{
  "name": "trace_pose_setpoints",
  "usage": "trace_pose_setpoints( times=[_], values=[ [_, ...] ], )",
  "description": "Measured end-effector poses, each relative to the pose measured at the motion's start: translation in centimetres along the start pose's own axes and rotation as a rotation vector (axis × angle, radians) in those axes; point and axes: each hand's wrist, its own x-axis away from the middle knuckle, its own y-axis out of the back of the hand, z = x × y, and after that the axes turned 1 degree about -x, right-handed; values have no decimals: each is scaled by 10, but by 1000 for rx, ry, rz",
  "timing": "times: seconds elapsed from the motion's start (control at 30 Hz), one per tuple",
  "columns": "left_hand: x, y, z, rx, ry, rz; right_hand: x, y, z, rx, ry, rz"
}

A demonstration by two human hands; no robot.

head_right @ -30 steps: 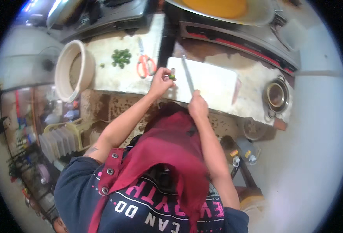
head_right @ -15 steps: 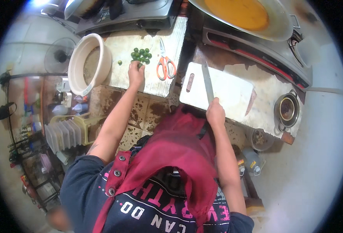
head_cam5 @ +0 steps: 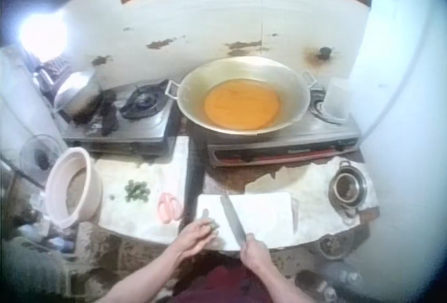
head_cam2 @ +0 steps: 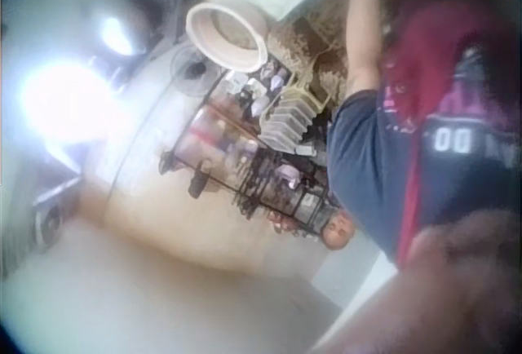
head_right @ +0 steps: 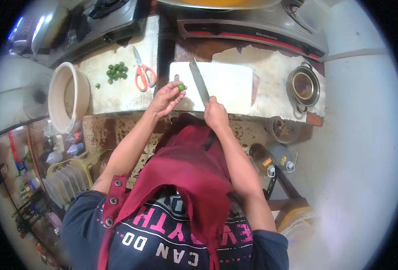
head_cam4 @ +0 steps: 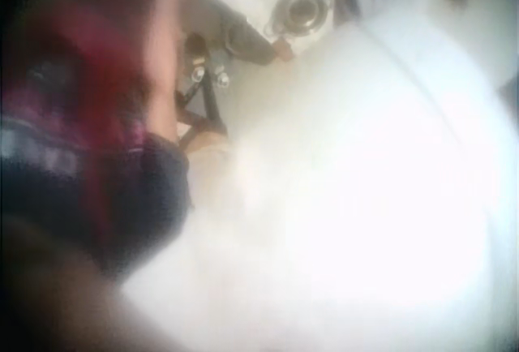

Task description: The person chops small green citrus fruits on a cutting board with a knife, transfers them to a large bowl containing a dark liquid, and mixes the ingredients together by hand.

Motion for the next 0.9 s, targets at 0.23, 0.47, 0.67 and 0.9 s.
trace_pose_setpoints(
  times=[0.23,0.47,0.67,0.9],
  values=[
    [-15,-18,17,25,150,72,31,10,-26,-172,0,-145],
    [-38,4,35,-267,125,-55,45,31,-7,-89,-84,-35],
    [-51,3,42,-850,-57,-171,45,32,5,4,-88,47],
    [-54,10,49,-1607,-620,-10,43,28,13,64,-74,129]
  ],
)
